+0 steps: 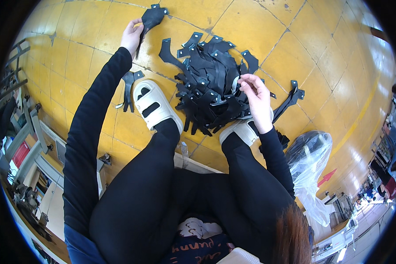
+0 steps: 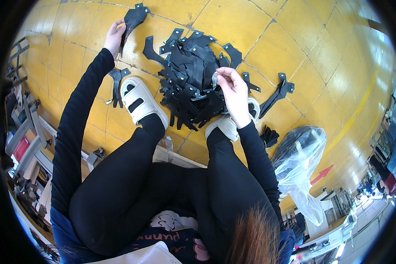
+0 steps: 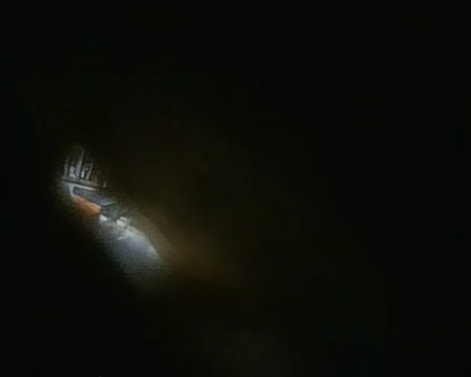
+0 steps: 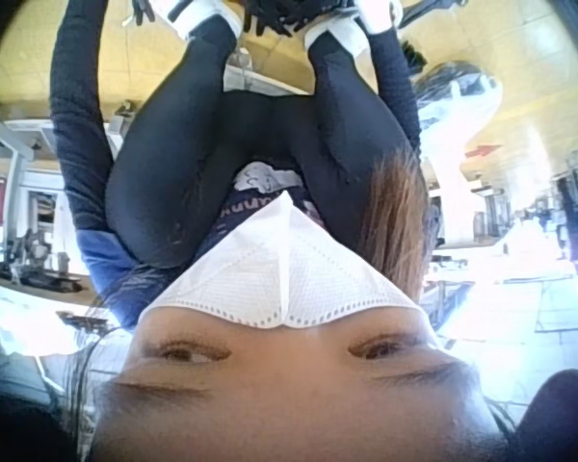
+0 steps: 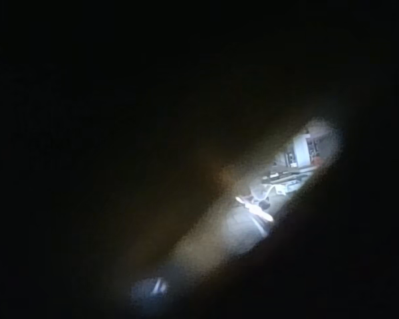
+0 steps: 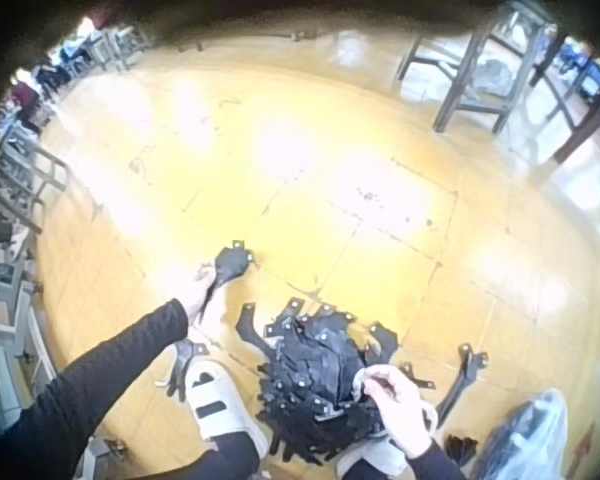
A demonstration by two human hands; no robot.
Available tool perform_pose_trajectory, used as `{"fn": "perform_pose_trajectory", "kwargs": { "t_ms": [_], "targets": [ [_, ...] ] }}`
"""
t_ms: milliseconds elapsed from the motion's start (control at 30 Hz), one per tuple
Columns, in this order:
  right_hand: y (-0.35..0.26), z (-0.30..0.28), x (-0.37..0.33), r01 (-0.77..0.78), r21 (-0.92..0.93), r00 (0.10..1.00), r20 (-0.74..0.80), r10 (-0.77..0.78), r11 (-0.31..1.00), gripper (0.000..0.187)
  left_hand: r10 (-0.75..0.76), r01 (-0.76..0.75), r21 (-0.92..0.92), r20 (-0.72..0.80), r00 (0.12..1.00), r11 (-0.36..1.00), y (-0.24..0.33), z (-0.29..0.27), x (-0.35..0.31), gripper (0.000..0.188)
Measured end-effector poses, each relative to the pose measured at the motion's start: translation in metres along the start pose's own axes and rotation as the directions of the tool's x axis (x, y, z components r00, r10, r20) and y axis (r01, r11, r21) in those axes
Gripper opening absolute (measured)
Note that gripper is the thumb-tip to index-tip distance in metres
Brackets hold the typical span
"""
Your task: The person walks to a pile of items, removes a plastic bag, and sits on the floor. They then sort through a pile of black fabric parts, picking them up one by one and placing them into separate piles on the floor.
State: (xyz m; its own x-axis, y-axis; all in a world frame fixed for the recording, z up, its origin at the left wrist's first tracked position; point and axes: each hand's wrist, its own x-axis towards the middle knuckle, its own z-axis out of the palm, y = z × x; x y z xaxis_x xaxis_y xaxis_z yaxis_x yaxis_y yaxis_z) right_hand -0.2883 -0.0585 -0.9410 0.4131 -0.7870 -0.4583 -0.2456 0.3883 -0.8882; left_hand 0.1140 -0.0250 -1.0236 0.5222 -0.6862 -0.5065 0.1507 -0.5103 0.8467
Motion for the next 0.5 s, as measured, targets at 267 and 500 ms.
{"fn": "perform_pose_trajectory", "kwargs": {
  "t_ms": [267, 500],
  "targets": [
    [0.008, 0.003, -0.002, -0.030, -0.070, 0.999, 0.034, 0.032, 0.997, 0.016, 0.082, -0.085, 0.069, 0.048, 0.996, 0.994, -0.037, -0.024, 0.033, 0.035],
    [-0.001, 0.018, -0.010, 0.192, -0.493, 0.974, 0.199, -0.105, 0.849, 0.015, 0.385, -0.259, 0.601, -0.088, 0.919, 0.756, -0.048, -0.017, 0.029, 0.037]
  ]
}}
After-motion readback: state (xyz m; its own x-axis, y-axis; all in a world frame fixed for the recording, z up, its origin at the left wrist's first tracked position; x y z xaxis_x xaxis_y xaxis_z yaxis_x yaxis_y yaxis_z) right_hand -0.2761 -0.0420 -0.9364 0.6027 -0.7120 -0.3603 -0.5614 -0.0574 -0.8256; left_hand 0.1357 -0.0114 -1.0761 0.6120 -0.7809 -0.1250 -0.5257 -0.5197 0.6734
